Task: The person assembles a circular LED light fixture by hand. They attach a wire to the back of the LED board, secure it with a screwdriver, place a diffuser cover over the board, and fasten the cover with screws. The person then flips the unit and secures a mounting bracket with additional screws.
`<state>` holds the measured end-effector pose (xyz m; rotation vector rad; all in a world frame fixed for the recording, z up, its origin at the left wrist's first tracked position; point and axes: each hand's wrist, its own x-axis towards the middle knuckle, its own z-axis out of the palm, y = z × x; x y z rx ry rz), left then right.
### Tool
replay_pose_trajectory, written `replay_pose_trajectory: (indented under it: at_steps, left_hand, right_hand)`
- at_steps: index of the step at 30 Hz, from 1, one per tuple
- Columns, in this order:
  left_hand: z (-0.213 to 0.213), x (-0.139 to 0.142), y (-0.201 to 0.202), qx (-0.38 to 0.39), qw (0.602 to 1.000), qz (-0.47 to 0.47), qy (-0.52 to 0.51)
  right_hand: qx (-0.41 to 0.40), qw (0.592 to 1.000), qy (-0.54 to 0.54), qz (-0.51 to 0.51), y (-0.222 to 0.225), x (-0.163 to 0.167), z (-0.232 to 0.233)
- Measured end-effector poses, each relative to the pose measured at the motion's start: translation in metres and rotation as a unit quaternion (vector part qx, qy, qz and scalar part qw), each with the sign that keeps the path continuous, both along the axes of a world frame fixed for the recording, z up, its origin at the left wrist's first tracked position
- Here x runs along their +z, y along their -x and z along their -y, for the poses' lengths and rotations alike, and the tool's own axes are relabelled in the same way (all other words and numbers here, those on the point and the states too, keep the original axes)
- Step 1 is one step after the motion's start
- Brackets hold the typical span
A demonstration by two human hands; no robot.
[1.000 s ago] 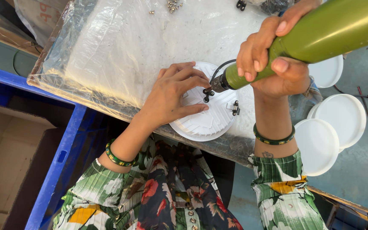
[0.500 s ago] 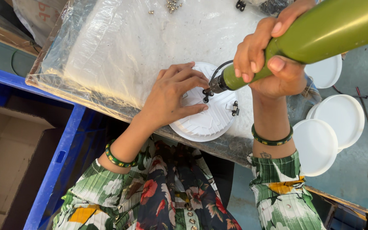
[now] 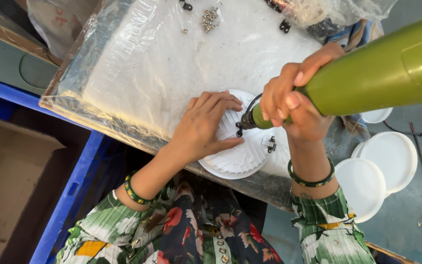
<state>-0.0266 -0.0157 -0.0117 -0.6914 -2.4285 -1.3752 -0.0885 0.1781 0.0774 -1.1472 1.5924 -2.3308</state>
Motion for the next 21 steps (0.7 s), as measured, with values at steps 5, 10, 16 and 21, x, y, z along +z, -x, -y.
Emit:
replay_pose_trajectory:
  at_steps: [5, 10, 16, 21]
  left_hand:
    - [0.002, 0.004, -0.009, -0.007, 1.000, 0.019, 0.004]
    - [0.003, 0.002, -0.013, -0.033, 0.999, -0.020, -0.002]
    - [0.000, -0.002, -0.015, -0.031, 0.999, -0.019, -0.004]
    - [-0.001, -0.004, -0.016, -0.035, 0.999, -0.023, 0.006]
  right_hand:
    - [-0.031, 0.999, 0.004, -0.030, -0.005, -0.004, -0.001]
    - [-0.097, 0.995, 0.013, -0.034, -0.018, 0.007, -0.017]
    - [-0.140, 0.989, -0.054, 0.002, -0.044, 0.029, -0.040]
    - [-0.158, 0.985, 0.036, 0.056, -0.051, 0.026, -0.039]
